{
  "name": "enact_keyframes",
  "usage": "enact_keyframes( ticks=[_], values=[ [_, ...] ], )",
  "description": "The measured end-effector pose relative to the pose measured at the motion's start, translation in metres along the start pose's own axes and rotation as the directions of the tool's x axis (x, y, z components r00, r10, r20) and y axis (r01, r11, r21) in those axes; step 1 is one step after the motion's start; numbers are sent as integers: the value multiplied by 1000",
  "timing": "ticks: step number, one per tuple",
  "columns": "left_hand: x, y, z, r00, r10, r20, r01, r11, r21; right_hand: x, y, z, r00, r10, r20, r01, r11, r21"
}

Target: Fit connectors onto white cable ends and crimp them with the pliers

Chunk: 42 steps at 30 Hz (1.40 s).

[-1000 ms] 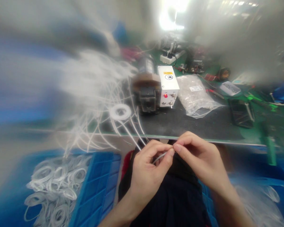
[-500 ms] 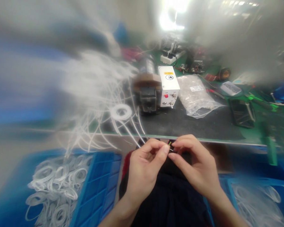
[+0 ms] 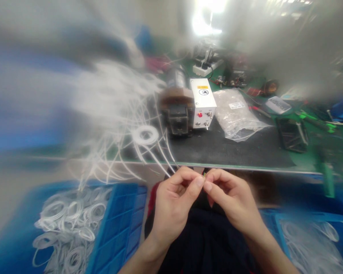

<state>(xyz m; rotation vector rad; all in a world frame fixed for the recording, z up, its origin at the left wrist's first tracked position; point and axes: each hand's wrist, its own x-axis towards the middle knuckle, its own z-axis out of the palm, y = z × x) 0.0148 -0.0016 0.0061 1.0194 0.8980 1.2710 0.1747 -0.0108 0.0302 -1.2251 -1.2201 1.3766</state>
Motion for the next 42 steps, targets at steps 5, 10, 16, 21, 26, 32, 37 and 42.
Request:
enact_keyframes(
  ticks=[5,10,16,21,26,32,37,42],
  values=[
    [1,7,-6,995,69,65,-80,980,184,1,-4,-6,999,-28,-34,26,998,-64],
    [2,12,-12,990,45,132,-83,951,298,1,-9,-17,990,-142,-14,131,940,-315],
    [2,12,-10,990,54,129,-95,933,346,2,-10,-25,990,-138,14,134,930,-342],
    [2,12,-7,990,70,121,-110,927,359,0,-9,-27,986,-168,3,161,938,-307],
    [3,11,-6,987,69,145,-120,920,373,0,-9,-24,984,-176,-16,164,943,-289],
    [6,14,-6,980,59,188,-133,902,411,3,-10,-25,997,-75,-26,68,973,-223],
    [6,15,-6,982,44,182,-120,895,430,3,-14,-32,996,-51,70,64,977,-203],
    [6,13,-3,983,41,178,-114,899,423,5,-18,-32,992,-91,87,109,967,-230]
  ],
)
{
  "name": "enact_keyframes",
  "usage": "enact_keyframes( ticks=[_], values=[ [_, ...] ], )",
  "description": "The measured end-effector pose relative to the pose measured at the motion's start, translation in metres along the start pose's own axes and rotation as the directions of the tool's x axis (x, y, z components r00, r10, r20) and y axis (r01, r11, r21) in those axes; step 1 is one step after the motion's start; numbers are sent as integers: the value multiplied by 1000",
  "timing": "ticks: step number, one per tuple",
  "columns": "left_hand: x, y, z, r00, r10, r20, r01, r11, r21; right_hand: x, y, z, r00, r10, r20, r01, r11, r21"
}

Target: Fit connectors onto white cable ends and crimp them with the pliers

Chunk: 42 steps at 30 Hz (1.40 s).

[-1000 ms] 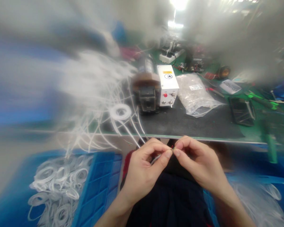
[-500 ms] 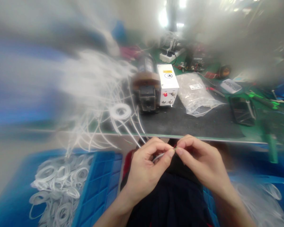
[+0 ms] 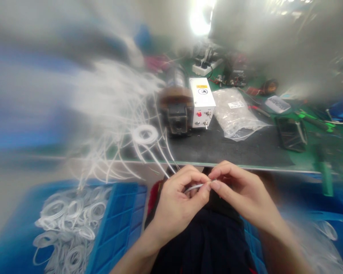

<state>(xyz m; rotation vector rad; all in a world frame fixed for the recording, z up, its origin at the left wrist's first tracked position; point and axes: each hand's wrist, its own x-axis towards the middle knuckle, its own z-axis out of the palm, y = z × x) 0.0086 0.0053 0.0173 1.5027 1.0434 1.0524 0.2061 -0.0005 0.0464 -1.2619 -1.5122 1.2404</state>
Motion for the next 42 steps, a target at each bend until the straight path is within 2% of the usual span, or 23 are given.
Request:
enact_keyframes(
  ticks=[12,16,19,21,24,30,33,38,42],
  values=[
    [-3,-1,1,995,92,-43,-89,993,73,-7,8,12,996,25,-82,-22,999,40],
    [-3,0,-1,1000,9,15,-9,1000,4,-5,7,5,999,49,-10,-50,998,-28],
    [-1,0,-2,998,-38,45,40,998,-39,0,7,0,983,152,106,-160,984,75],
    [1,-1,-2,998,-47,34,49,996,-67,1,8,-1,974,188,123,-205,967,151],
    [3,-2,-1,998,-61,7,61,992,-108,-2,9,0,985,171,32,-174,968,181],
    [3,-4,1,999,-50,-5,49,993,-112,-8,7,3,993,89,-80,-84,994,63],
    [2,-5,1,999,-51,-7,50,993,-106,-7,6,6,992,96,-81,-92,994,54],
    [2,-5,0,999,-37,-21,34,992,-120,-7,7,9,986,163,-31,-157,979,129],
    [3,-4,-1,999,-32,-8,31,990,-138,-9,6,10,993,89,-73,-85,995,56]
  ],
)
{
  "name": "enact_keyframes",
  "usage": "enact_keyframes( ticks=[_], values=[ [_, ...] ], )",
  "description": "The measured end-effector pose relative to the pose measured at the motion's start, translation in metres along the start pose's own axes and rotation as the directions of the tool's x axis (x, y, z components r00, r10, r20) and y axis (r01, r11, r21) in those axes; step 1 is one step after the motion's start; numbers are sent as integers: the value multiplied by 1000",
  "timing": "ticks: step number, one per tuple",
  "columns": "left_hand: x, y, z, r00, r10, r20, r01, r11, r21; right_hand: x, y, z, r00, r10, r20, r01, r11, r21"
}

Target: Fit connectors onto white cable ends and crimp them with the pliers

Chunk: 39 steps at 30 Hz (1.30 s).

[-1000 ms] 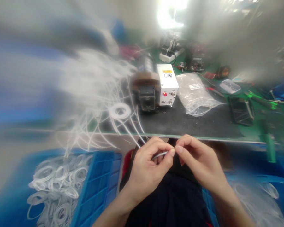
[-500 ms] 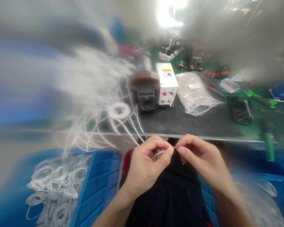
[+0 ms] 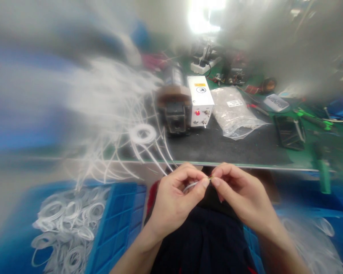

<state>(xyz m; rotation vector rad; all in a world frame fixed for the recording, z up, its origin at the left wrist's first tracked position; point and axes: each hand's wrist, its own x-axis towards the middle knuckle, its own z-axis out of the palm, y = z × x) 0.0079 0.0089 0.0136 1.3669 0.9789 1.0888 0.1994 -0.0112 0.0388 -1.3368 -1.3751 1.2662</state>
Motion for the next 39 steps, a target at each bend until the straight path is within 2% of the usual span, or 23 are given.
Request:
enact_keyframes(
  ticks=[3,9,15,19,21,23,26,28,30,32,33,34,36,39],
  values=[
    [0,1,0,1000,12,2,-12,999,46,0,1,0,999,-46,-24,45,998,-42],
    [-1,0,0,997,75,-6,-73,983,167,0,3,-1,1000,26,17,-27,996,89],
    [0,2,2,993,120,-7,-117,973,199,5,-1,-1,998,-55,22,54,998,39],
    [0,2,5,982,186,-34,-170,948,270,4,2,3,999,-48,15,47,997,64],
    [0,2,6,977,209,-46,-187,936,297,2,4,5,997,-78,-16,78,997,-1],
    [-1,2,7,977,205,-54,-179,934,310,0,4,4,989,-140,-46,132,981,-140],
    [0,4,4,989,147,-12,-138,951,276,1,1,-2,983,-181,-31,165,945,-281],
    [2,6,0,994,90,66,-101,974,202,4,-1,-8,996,-84,31,88,977,-192],
    [6,7,-4,988,46,149,-62,993,105,8,-1,-14,985,59,163,-66,997,36],
    [10,6,-7,981,24,192,-30,999,27,12,0,-16,952,135,275,-199,955,222],
    [12,5,-8,980,16,196,-18,1000,9,13,0,-15,948,147,282,-220,943,248],
    [14,3,-8,981,7,192,-8,1000,4,13,0,-14,958,146,248,-204,953,226],
    [15,-1,-7,986,-6,165,2,1000,22,12,-2,-10,988,106,116,-115,990,77],
    [15,-5,-2,995,-6,98,-1,997,78,9,-4,-6,1000,3,-7,-3,992,-128]
  ],
)
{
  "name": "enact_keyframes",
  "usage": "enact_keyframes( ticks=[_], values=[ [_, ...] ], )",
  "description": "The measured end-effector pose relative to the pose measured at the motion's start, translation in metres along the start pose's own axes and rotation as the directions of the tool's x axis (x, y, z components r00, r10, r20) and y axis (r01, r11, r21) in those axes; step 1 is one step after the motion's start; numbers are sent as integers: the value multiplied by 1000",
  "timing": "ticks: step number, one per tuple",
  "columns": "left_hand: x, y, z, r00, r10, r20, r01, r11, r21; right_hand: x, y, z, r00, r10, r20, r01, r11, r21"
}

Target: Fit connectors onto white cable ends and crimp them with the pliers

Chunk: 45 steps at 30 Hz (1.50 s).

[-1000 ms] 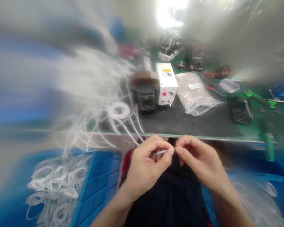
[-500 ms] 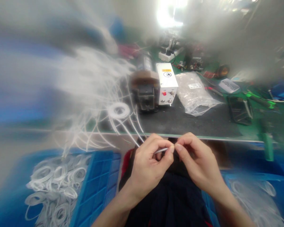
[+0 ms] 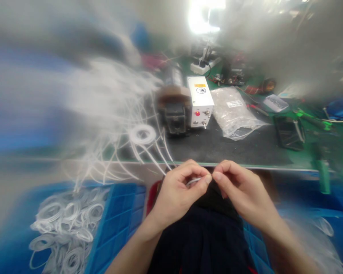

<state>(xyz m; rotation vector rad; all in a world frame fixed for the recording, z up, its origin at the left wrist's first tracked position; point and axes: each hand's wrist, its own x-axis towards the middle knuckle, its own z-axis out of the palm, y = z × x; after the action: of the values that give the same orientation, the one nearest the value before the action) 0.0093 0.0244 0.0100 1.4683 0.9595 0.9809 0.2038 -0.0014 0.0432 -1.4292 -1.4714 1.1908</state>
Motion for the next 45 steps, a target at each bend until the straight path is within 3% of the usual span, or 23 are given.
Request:
enact_keyframes(
  ticks=[7,17,23,27,29,31,33,35,37,39,41,43,45],
  values=[
    [-3,3,7,997,-9,-74,14,997,73,-3,4,-1,999,-25,-39,21,996,-92],
    [-6,8,8,997,2,-76,3,997,74,-1,2,0,995,-96,-31,97,995,34],
    [-7,8,8,998,-4,-70,7,999,47,-3,5,-2,981,-189,-50,179,971,-161],
    [-7,10,7,999,7,-44,-5,998,60,-1,3,-6,988,-151,-35,140,966,-218],
    [-7,12,6,1000,4,-23,-2,998,55,2,3,-8,998,-68,7,68,990,-123],
    [-6,12,5,1000,-2,-7,2,1000,27,5,5,-9,995,40,95,-48,995,87],
    [-5,10,4,1000,-7,14,7,1000,-21,8,9,-9,972,110,205,-173,931,320],
    [-3,7,3,999,-11,45,14,998,-66,9,12,-7,960,129,249,-226,882,413],
    [0,3,4,998,-15,60,20,997,-79,6,12,-5,982,111,151,-150,948,280],
    [3,1,6,999,-15,41,17,999,-46,3,11,-2,999,-26,-28,24,999,-45],
    [6,1,8,1000,4,4,-4,1000,29,0,10,0,967,-216,-134,162,929,-333],
    [9,2,11,999,38,-15,-36,993,108,-1,9,-1,949,-270,-162,187,898,-398],
    [11,5,14,998,65,-4,-64,986,155,0,9,-5,977,-152,-153,109,960,-256]
  ],
)
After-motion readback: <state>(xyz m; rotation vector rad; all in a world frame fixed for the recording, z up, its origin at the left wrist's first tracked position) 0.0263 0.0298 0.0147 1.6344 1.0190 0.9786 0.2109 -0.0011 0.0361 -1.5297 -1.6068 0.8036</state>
